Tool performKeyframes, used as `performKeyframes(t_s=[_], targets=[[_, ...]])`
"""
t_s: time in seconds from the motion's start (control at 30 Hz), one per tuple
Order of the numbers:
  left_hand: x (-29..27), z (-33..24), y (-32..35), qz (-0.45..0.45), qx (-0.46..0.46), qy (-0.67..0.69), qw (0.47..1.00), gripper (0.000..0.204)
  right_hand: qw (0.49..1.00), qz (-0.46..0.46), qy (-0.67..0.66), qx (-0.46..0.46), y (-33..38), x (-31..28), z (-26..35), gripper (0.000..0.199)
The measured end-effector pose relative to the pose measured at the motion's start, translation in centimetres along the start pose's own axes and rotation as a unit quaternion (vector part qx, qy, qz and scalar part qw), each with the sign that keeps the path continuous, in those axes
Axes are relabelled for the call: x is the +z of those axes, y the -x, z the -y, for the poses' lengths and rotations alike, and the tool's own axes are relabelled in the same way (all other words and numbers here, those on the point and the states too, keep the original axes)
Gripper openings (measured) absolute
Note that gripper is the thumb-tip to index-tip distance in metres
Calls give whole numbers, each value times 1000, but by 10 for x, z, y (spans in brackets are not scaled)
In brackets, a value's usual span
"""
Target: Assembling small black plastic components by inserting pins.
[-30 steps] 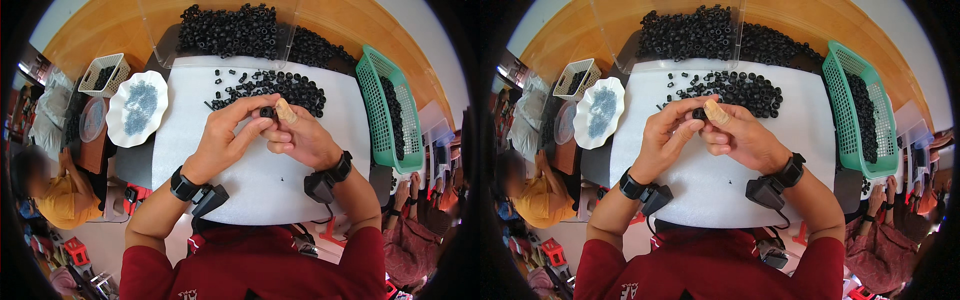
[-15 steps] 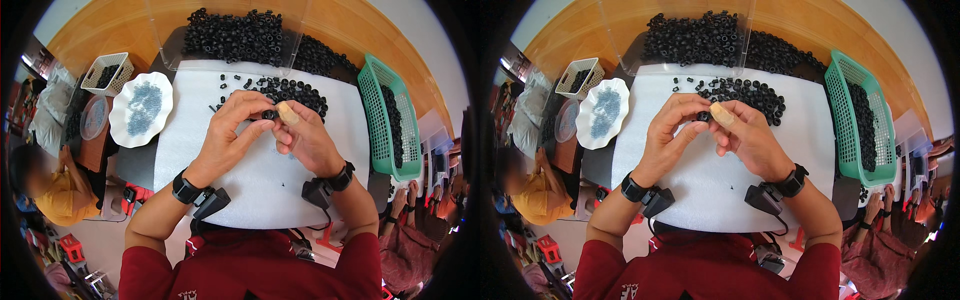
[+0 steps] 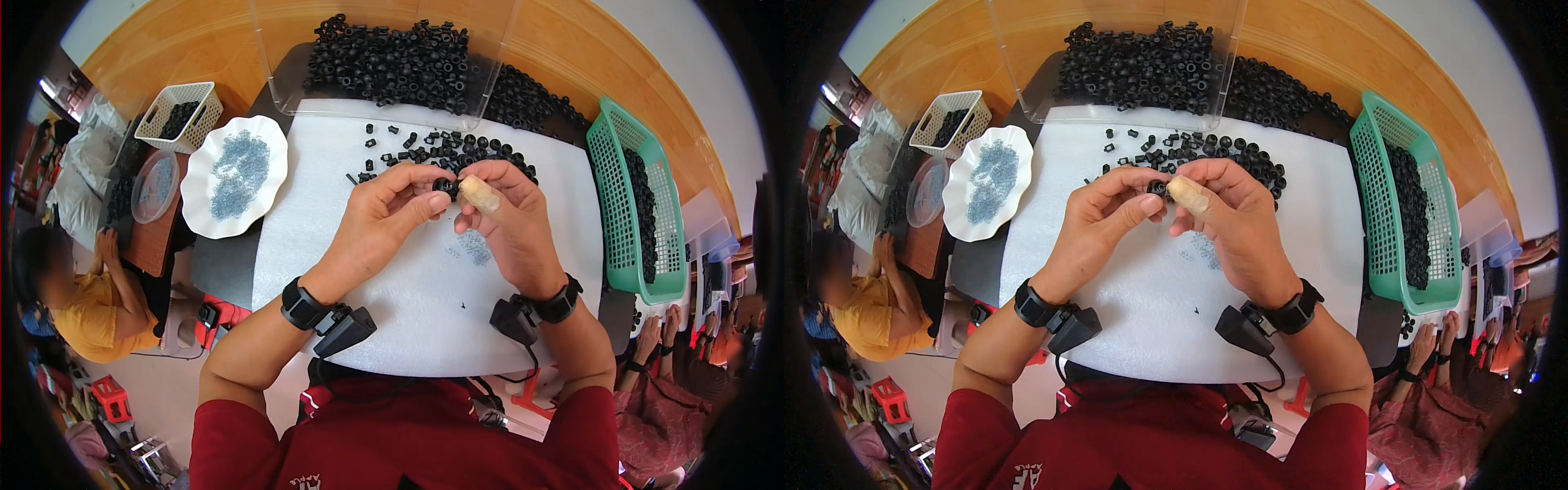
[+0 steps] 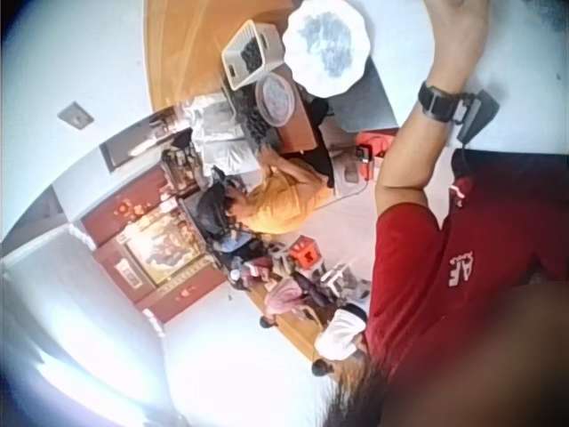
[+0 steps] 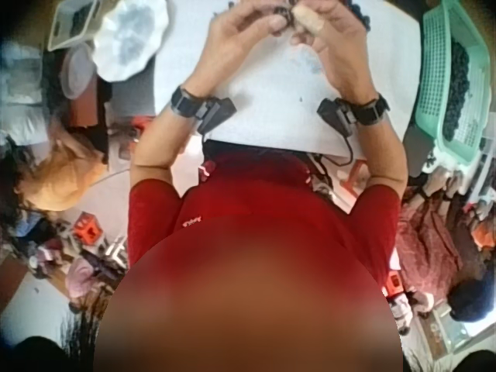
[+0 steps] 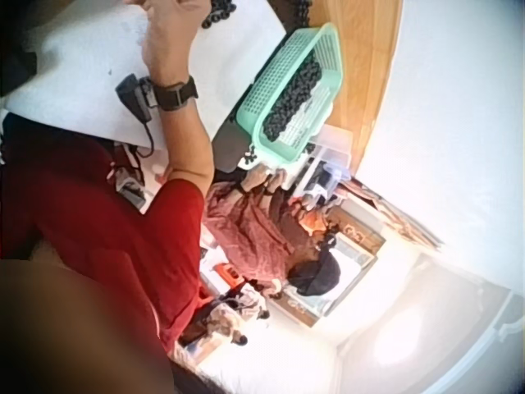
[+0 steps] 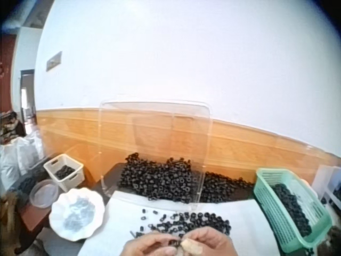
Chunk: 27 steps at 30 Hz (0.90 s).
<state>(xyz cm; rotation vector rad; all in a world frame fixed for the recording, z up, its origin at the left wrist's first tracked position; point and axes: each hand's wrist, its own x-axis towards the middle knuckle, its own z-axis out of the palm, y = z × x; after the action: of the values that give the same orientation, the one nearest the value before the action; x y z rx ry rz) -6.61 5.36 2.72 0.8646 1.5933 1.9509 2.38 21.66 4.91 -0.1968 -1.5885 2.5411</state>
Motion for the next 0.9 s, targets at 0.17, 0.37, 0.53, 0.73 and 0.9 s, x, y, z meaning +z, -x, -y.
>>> performKeyframes(t_s=[0.17, 0.37, 0.53, 0.73, 0.9], targets=[[-1, 2, 1, 11, -23, 33, 999, 28, 992, 2, 112, -61, -1, 0, 0, 22], [-1, 1, 1, 12, -24, 34, 999, 28, 975, -12, 206, -85, 0, 3, 2, 20], [-1, 2, 0, 12, 2, 56, 998, 28, 982, 9, 174, -71, -1, 1, 3, 23], [-1, 2, 0, -1, -6, 64, 998, 28, 987, -2, 146, -73, -1, 2, 0, 24], [-2, 1, 1, 3, -4, 53, 999, 28, 992, -3, 126, -33, -1, 4, 4, 24]])
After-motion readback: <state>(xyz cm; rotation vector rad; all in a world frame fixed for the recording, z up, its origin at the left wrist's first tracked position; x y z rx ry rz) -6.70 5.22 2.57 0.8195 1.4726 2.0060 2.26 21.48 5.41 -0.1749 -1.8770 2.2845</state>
